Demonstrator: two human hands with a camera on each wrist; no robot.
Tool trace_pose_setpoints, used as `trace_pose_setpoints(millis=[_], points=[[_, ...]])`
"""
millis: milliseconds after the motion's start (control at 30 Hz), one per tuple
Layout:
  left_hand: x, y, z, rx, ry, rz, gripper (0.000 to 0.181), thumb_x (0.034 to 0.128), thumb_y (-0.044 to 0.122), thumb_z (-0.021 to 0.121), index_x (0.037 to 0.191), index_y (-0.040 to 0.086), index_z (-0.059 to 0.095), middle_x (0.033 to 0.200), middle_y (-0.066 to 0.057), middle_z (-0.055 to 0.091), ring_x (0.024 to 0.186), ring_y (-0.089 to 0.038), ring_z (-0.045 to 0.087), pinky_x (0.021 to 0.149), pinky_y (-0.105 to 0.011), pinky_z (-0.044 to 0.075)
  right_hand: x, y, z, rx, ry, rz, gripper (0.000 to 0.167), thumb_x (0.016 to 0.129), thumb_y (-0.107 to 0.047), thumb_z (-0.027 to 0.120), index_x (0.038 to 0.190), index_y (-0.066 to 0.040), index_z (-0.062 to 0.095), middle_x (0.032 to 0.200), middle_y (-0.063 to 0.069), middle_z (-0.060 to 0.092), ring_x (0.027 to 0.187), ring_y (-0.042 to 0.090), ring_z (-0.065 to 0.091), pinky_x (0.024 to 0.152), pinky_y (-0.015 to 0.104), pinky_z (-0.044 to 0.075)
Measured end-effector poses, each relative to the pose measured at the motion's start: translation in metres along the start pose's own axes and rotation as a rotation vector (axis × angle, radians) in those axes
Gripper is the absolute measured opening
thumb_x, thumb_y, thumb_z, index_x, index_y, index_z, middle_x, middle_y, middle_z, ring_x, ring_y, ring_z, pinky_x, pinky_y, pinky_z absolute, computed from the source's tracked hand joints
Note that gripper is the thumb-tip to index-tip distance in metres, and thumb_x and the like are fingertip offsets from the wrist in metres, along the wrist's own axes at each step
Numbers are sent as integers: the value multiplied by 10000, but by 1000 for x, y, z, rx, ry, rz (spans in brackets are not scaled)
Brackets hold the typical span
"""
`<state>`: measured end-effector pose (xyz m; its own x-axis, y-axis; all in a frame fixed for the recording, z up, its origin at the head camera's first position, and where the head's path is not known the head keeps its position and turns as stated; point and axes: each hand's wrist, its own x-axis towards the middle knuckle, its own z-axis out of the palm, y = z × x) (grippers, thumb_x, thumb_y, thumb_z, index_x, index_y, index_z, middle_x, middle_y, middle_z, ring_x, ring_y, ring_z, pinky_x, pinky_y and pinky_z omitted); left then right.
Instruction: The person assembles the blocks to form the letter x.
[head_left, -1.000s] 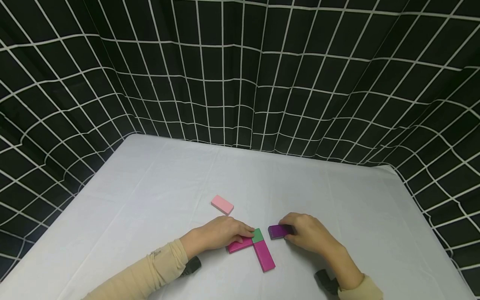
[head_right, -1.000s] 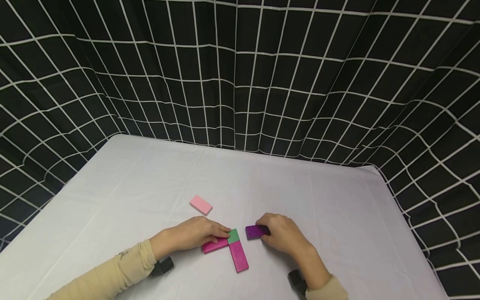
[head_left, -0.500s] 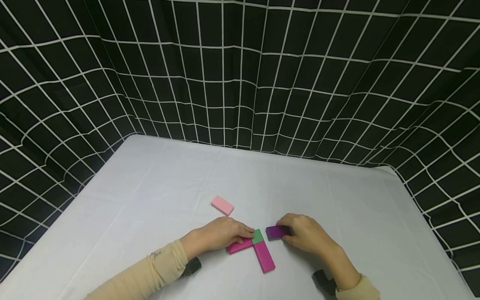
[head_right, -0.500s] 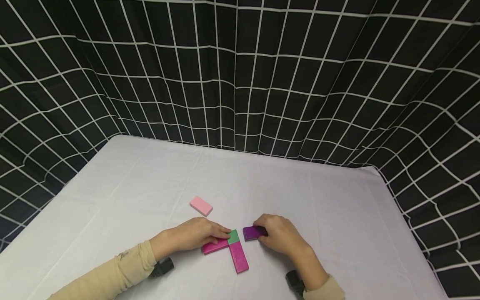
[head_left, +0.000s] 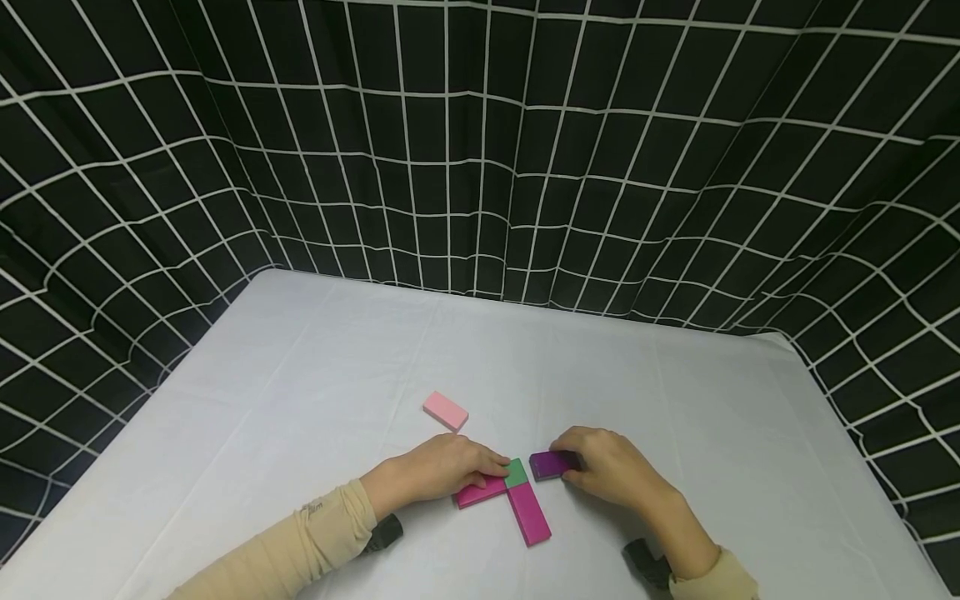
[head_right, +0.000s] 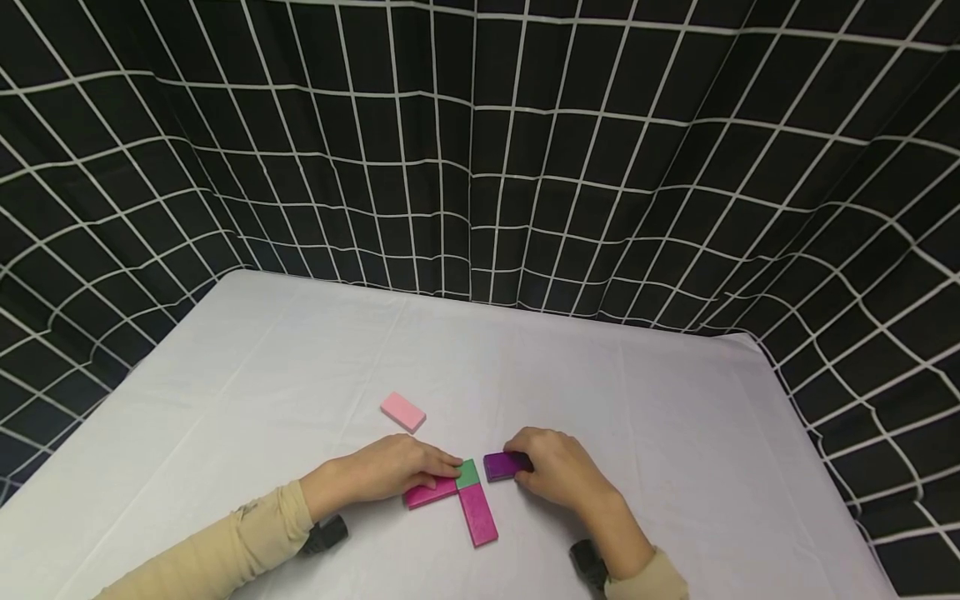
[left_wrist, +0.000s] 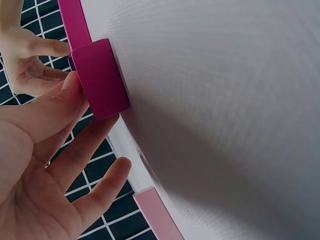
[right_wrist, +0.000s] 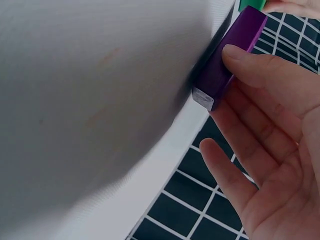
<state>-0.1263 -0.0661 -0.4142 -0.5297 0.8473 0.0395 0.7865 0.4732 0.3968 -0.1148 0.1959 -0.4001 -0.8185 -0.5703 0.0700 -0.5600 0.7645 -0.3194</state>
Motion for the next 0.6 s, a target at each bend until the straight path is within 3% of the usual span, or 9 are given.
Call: trace_pose_setpoints(millis=[600], points=[[2, 1, -2, 1, -14, -4, 270, 924, 105, 653, 1188, 101, 711, 1244, 20, 654, 1134, -97, 605, 884, -199, 493, 5, -4, 4, -15, 6, -22, 269, 703, -12, 819, 959, -36, 738, 936, 21, 715, 891, 193, 677, 793, 369, 557]])
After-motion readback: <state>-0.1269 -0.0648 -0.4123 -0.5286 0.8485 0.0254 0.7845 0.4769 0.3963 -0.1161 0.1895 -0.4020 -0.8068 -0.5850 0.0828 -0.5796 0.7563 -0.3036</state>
